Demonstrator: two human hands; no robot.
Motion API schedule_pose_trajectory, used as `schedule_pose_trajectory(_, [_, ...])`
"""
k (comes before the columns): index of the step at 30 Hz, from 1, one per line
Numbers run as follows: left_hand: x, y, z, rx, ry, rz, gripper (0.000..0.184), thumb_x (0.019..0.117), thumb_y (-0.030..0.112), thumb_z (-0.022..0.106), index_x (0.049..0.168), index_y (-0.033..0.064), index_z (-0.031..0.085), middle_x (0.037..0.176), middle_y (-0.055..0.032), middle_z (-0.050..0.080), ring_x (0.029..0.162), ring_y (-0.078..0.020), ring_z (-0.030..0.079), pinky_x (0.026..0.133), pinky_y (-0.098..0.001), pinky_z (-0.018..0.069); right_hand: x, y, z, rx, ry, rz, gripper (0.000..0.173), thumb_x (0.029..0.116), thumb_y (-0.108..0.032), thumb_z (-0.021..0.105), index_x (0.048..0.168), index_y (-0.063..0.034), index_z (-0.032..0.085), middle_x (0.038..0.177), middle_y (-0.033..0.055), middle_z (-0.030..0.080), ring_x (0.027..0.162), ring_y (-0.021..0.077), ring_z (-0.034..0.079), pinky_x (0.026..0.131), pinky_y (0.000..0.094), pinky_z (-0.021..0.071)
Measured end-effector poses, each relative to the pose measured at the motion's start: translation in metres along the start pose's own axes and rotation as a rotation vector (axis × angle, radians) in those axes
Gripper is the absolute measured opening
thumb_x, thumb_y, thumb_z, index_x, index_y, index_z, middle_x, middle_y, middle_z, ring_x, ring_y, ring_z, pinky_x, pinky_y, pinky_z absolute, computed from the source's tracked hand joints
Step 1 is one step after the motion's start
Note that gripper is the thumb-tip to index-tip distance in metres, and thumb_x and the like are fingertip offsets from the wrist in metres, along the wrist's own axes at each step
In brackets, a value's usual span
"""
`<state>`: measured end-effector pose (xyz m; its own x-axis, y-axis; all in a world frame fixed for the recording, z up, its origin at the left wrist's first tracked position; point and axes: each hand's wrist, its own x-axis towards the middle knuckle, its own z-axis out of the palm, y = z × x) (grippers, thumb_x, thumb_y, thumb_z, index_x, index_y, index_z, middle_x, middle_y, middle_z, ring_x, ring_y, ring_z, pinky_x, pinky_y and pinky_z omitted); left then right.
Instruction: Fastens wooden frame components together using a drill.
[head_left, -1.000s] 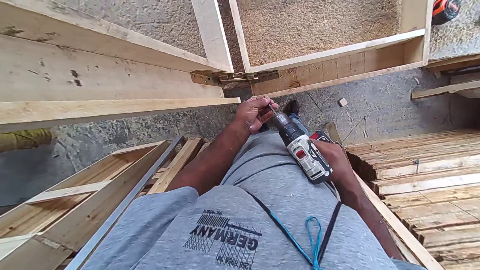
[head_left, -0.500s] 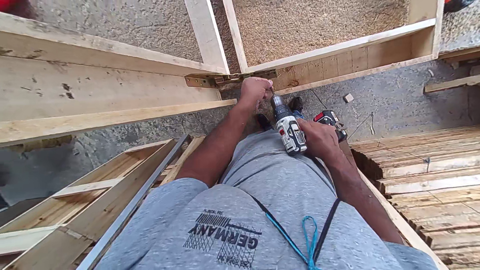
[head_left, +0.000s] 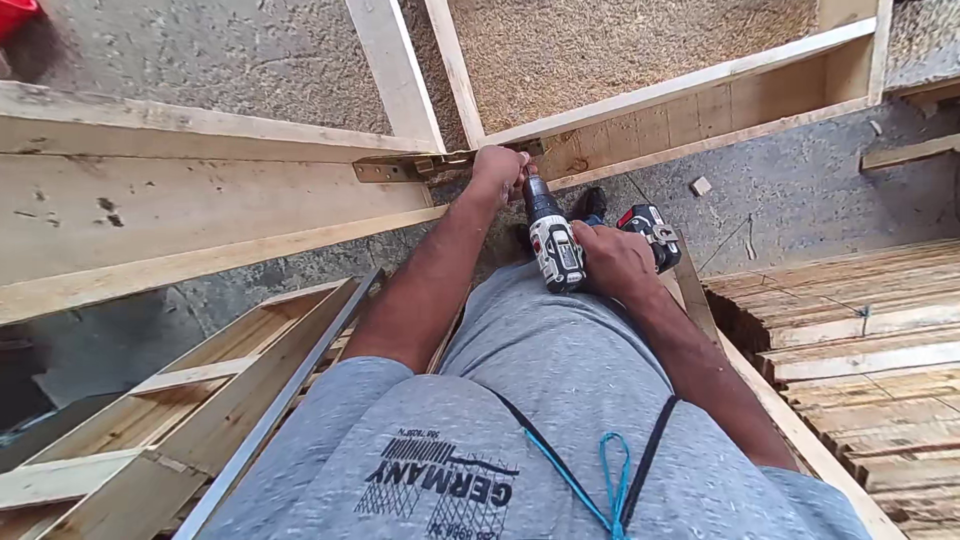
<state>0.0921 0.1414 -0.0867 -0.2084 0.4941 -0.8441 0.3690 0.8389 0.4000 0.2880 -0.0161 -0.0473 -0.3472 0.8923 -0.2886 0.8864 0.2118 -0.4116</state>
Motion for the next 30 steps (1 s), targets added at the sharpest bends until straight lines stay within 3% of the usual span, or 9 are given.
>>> schedule_pose_trajectory(3, [0.004, -0.002, 0.002, 0.029, 0.014, 0.019, 0.021, 0.1027, 0.027, 0.061, 0.105, 0.0106, 0.073, 0.079, 0.0006, 0.067, 0.061, -0.0085, 0.056, 0.055, -0.0259, 0.0448, 0.005, -0.002, -0.005, -0.021, -0.021, 0.011, 0.039, 0.0881, -0.031, 0.06, 0.123, -0.0142, 0.066, 0.085, 0.0122, 0.071, 0.073, 0.0348, 0.072, 0.054, 0.0526, 0.0523])
schedule_pose_trajectory(9, [0.012, -0.004, 0.003, 0.055, 0.006, 0.016, 0.024, 0.1025, 0.029, 0.061, 0.11, 0.0096, 0.073, 0.096, -0.0036, 0.073, 0.082, -0.0144, 0.068, 0.074, -0.0359, 0.0557, 0.013, -0.005, -0.014, -0.042, -0.062, 0.024, 0.039, 0.0875, -0.032, 0.061, 0.122, -0.014, 0.066, 0.084, 0.0117, 0.07, 0.072, 0.0347, 0.071, 0.053, 0.0517, 0.0515])
schedule_pose_trajectory(13, [0.015, -0.007, 0.002, 0.04, -0.004, 0.029, 0.024, 0.1019, 0.031, 0.06, 0.109, 0.011, 0.073, 0.097, -0.0026, 0.074, 0.085, -0.0149, 0.069, 0.076, -0.0387, 0.0568, 0.015, -0.006, -0.014, -0.058, -0.048, 0.022, 0.037, 0.0898, -0.031, 0.059, 0.122, -0.014, 0.066, 0.085, 0.0123, 0.071, 0.072, 0.0348, 0.071, 0.053, 0.0516, 0.0521])
schedule_pose_trajectory(18, [0.014, -0.008, 0.003, 0.007, 0.013, 0.03, 0.022, 0.1017, 0.027, 0.061, 0.108, 0.0102, 0.073, 0.094, -0.0009, 0.076, 0.08, -0.0124, 0.07, 0.072, -0.035, 0.056, 0.015, -0.008, -0.016, -0.042, -0.031, 0.022, 0.031, 0.0957, -0.021, 0.05, 0.121, -0.0129, 0.067, 0.083, 0.0141, 0.07, 0.071, 0.0365, 0.07, 0.053, 0.0516, 0.0519])
schedule_pose_trajectory(24, [0.019, -0.011, 0.004, -0.019, -0.005, 0.034, 0.025, 0.102, 0.027, 0.06, 0.11, 0.0078, 0.072, 0.101, -0.0046, 0.077, 0.093, -0.0164, 0.074, 0.085, -0.0412, 0.0597, 0.018, -0.016, -0.017, -0.031, -0.033, 0.078, 0.03, 0.0975, -0.015, 0.049, 0.12, -0.0112, 0.069, 0.088, 0.0167, 0.072, 0.077, 0.0378, 0.073, 0.057, 0.0526, 0.0546])
schedule_pose_trajectory(30, [0.016, -0.009, 0.004, 0.017, -0.009, 0.037, 0.026, 0.1021, 0.028, 0.059, 0.11, 0.0093, 0.075, 0.105, -0.0053, 0.078, 0.102, -0.0184, 0.074, 0.095, -0.0459, 0.0576, 0.023, -0.018, -0.018, -0.034, -0.088, 0.128, 0.026, 0.0975, -0.012, 0.049, 0.116, -0.0083, 0.068, 0.087, 0.0168, 0.073, 0.076, 0.0376, 0.074, 0.058, 0.0525, 0.0559])
